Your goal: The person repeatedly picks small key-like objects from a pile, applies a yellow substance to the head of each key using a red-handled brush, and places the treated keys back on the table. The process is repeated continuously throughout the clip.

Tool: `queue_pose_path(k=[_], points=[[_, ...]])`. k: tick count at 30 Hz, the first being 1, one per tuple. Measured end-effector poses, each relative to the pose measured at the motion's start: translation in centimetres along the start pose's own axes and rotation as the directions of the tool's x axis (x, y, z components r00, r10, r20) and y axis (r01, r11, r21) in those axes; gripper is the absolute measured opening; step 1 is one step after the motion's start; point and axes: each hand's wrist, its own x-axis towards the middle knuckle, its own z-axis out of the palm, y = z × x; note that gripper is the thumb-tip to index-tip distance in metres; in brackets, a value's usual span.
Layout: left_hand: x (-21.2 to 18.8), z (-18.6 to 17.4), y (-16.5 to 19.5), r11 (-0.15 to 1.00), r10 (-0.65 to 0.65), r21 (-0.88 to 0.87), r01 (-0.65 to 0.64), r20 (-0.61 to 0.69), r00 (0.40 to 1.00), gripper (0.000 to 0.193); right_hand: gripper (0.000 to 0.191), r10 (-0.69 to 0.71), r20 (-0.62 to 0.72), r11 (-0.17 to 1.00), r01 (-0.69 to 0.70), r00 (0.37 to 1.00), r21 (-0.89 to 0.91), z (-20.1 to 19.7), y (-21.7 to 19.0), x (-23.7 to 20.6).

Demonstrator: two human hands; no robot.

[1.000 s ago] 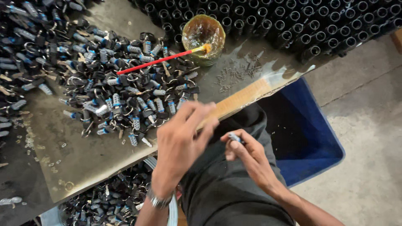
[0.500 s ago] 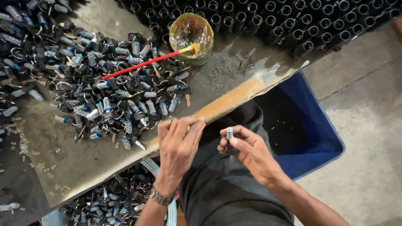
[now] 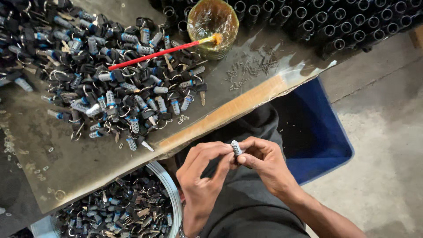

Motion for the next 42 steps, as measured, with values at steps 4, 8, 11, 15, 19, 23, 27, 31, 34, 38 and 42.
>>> queue_pose_path(k=[4,8,11,15,19,23,27,31,34,38,42], points=[[-0.2,-0.1,-0.3,1.0,-0.002,-0.01,0.002,-0.002,1.0,0.02,0.021,-0.028,-0.008,0.999,0.028,1.0,-0.02,0.6,-0.4,-0.1],[-0.3,-0.2,-0.6,1.0,-0.007,-0.018,0.007,-0.004,1.0,0.02,0.019,-0.052,-0.011,0.999,0.051,0.999,-0.013,1.1,-0.5,-0.1],[-0.4,-0.2,-0.6,0.999,-0.014,-0.029,0.013,-0.017,1.0,0.02,0.019,-0.067,-0.02,0.997,0.066,0.998,-0.029,1.2,-0.5,-0.1],[-0.4,0.0,-0.5,0.999,-0.013,-0.032,0.011,-0.045,0.999,0.02,0.02,-0.056,-0.038,0.997,0.054,0.998,-0.053,1.1,-0.6,-0.1],[-0.6,0.0,-0.5,1.0,-0.012,-0.024,0.011,-0.045,0.999,0.019,0.021,-0.087,-0.031,0.992,0.083,0.996,-0.098,0.9,-0.4,-0.2],[-0.7,-0.3,-0.7,1.0,-0.014,-0.015,0.014,0.004,1.0,0.017,0.02,-0.099,-0.053,0.982,0.089,0.994,-0.166,0.5,-0.4,-0.5],[0.3,-1.5,-1.9,0.984,-0.124,-0.101,0.149,0.214,0.969,0.015,0.02,-0.217,0.072,0.834,0.223,0.973,-0.504,-0.4,-1.1,-0.7],[2.5,-2.6,-2.8,0.853,-0.253,-0.373,0.364,0.315,0.915,0.017,0.019,-0.076,0.071,0.965,0.091,0.995,-0.248,-0.8,-1.2,-0.8],[6.7,-3.6,-3.5,0.762,-0.399,-0.526,0.377,0.076,0.914,0.035,0.022,0.025,0.048,0.997,-0.021,0.999,-0.077,-0.7,-0.8,-0.7],[12.7,-4.1,-3.6,0.775,-0.291,-0.596,0.209,-0.043,0.956,0.042,0.024,-0.009,0.052,0.999,0.011,0.999,-0.046,-0.2,-0.5,-0.9],[14.0,-3.3,-2.4,0.868,-0.216,-0.489,0.088,-0.21,0.954,0.025,0.023,-0.003,0.012,0.999,0.004,1.0,-0.036,0.1,-1.0,-1.2]])
